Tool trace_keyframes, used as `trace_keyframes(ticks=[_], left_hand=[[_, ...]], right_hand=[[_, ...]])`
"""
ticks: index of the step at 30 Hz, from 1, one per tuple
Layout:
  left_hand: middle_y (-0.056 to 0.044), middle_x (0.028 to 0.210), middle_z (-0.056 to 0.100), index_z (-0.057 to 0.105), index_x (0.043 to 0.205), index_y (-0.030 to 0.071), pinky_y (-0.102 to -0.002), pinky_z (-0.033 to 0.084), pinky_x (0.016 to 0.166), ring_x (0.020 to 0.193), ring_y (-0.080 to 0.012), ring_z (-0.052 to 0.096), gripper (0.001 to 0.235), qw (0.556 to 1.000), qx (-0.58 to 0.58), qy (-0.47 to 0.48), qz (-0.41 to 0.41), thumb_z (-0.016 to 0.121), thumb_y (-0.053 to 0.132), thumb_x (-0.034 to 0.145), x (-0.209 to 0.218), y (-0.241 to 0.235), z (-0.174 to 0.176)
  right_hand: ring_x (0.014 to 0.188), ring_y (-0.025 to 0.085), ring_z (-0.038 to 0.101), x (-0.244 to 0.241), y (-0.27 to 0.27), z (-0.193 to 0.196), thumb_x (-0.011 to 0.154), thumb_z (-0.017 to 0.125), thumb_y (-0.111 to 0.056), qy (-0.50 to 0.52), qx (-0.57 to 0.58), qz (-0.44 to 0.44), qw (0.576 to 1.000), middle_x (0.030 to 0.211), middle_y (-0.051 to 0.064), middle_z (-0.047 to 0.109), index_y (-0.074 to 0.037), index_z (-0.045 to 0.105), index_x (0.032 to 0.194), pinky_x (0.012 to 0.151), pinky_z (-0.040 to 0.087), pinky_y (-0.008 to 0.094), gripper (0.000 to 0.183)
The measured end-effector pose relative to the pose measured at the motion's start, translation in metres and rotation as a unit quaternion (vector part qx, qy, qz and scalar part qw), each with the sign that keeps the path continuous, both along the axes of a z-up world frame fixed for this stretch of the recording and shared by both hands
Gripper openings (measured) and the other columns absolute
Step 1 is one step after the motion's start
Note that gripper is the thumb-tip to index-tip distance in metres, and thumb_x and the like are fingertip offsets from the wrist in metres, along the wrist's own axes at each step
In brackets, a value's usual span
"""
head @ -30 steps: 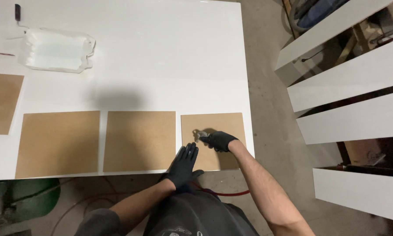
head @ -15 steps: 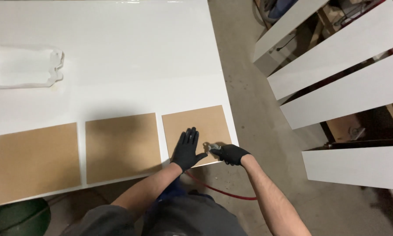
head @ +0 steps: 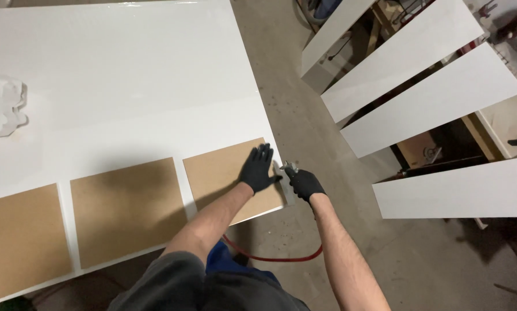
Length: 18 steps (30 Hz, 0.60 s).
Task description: Picking up wooden boards from a stack and cleaning them with a compressed air nozzle on a workbench.
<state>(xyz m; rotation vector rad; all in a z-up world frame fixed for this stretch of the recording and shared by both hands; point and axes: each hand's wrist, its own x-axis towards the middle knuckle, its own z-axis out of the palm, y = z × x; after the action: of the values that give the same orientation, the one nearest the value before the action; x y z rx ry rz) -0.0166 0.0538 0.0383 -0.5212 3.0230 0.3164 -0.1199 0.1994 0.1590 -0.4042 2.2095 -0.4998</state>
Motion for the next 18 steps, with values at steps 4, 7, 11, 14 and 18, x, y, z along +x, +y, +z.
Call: trace_keyframes(ticks=[4, 7, 11, 14, 18], left_hand=[[-0.017, 0.165, 0.036, 0.036, 0.158, 0.006, -0.049, 0.016, 0.128, 0.154, -0.0345, 0.03, 0.098, 0.997, 0.015, 0.05, -0.063, 0.04, 0.079, 0.091, 0.059, 0.061, 0.005], [-0.018, 0.164, 0.036, 0.039, 0.156, 0.006, -0.05, 0.018, 0.127, 0.152, -0.0358, 0.032, 0.098, 0.997, 0.022, 0.064, -0.022, 0.038, 0.079, 0.092, 0.118, 0.069, 0.011], [-0.019, 0.169, 0.024, 0.024, 0.163, 0.006, -0.049, 0.012, 0.128, 0.155, -0.0353, 0.024, 0.1, 0.983, 0.042, -0.03, 0.175, 0.034, 0.079, 0.095, 0.193, 0.059, 0.034], [-0.018, 0.17, 0.021, 0.024, 0.163, 0.007, -0.05, 0.009, 0.129, 0.156, -0.0364, 0.02, 0.101, 0.973, 0.056, -0.039, 0.222, 0.038, 0.079, 0.093, 0.183, 0.068, 0.033], [-0.017, 0.17, 0.022, 0.028, 0.161, 0.006, -0.048, 0.009, 0.128, 0.157, -0.0346, 0.018, 0.095, 0.964, 0.093, -0.016, 0.249, 0.037, 0.073, 0.095, 0.155, 0.061, -0.003]], right_hand=[[0.049, 0.023, 0.061, 0.018, 0.022, -0.002, 0.092, 0.065, -0.055, -0.046, -0.003, -0.042, 0.998, 0.059, 0.015, 0.061, 0.0, 0.07, 0.083, 0.045, 0.051, 0.032, 0.056], [0.051, 0.024, 0.061, 0.048, 0.021, 0.016, 0.09, 0.069, -0.054, -0.081, -0.026, -0.044, 0.995, 0.061, 0.016, 0.061, 0.002, 0.07, 0.086, 0.046, 0.051, 0.032, 0.057], [0.053, 0.021, 0.061, 0.106, 0.003, 0.038, 0.089, 0.073, -0.054, -0.124, -0.033, 0.037, 0.991, 0.063, 0.016, 0.061, 0.004, 0.069, 0.09, 0.047, 0.049, 0.028, 0.058], [0.054, 0.018, 0.062, 0.129, -0.012, 0.022, 0.092, 0.068, -0.054, -0.129, -0.049, 0.082, 0.987, 0.071, 0.015, 0.065, 0.002, 0.068, 0.095, 0.047, 0.051, 0.027, 0.056], [0.05, 0.018, 0.062, 0.152, -0.029, 0.023, 0.09, 0.064, -0.066, -0.083, -0.041, 0.148, 0.985, 0.064, 0.013, 0.064, -0.003, 0.068, 0.087, 0.05, 0.053, 0.03, 0.064]])
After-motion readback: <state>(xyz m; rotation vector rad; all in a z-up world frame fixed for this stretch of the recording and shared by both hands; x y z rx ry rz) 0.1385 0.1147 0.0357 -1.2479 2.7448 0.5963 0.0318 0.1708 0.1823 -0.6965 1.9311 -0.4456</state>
